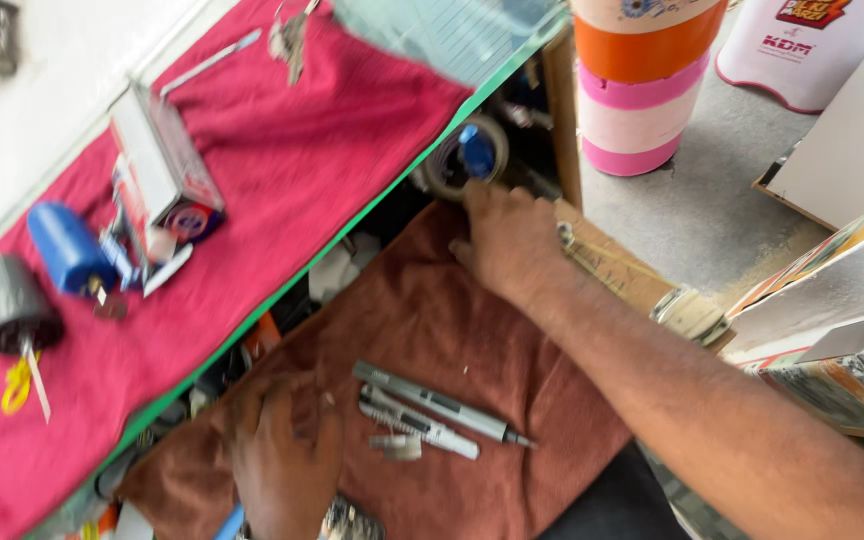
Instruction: The person disassembles and handles internal components of a mobile phone by hand and using a thin tool, removing a circuit board and picking up small screws from a brown towel.
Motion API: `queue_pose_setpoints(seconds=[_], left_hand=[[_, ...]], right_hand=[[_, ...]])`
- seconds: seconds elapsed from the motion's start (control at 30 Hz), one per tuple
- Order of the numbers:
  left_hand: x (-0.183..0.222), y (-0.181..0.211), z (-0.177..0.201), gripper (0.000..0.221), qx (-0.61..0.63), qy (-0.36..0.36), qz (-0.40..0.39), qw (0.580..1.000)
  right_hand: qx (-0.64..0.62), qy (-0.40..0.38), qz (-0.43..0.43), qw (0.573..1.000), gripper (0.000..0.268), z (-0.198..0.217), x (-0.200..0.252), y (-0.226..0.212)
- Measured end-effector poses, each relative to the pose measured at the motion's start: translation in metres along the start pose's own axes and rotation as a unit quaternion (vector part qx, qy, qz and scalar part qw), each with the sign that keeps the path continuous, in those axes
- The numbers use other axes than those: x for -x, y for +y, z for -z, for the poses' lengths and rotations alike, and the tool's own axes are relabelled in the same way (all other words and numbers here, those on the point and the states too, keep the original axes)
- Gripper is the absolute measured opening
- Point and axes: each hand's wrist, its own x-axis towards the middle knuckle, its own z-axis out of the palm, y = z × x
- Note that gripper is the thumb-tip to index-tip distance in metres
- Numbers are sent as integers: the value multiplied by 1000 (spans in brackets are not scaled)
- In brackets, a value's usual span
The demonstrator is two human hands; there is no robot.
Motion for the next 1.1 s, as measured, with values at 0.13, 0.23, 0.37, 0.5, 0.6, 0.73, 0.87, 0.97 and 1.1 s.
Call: queue_pose_setpoints(seconds=[0.13, 0.23, 0.37, 0.5, 0.6, 0.73, 0.87, 0.97, 1.1], left_hand=[[-47, 23, 0, 26, -28, 127, -140, 982], [-55, 25, 7, 24, -88, 190, -162, 964], [-72, -5, -8, 23, -151, 213, -159, 952], [-57, -4, -16, 21, -101, 193, -188, 958], [-45, 26, -13, 20, -78, 136, -198, 968], [-75, 61, -31, 21, -5, 13, -227, 974], [-126, 63, -95, 29, 115, -55, -138, 982], [-157, 46, -150, 27, 101, -88, -30, 991], [-171, 31, -199, 25, 83, -95, 57, 990]], right_hand=[[57, 15, 7, 998, 56, -11, -2, 5], [-73, -29, -7, 997, 46, -2, -2, 7], [-293, -35, -47, 954, 39, 21, -1, 16], [-335, -23, -44, 941, 29, 27, -1, 17], [-283, 36, 25, 958, 27, 19, 5, 15], [-209, 23, 45, 977, 14, 13, 8, 12], [-217, 35, 77, 973, 25, 12, 9, 12], [-217, 28, 82, 972, 24, 10, 6, 13], [-223, -14, 62, 973, 23, 15, 2, 12]])
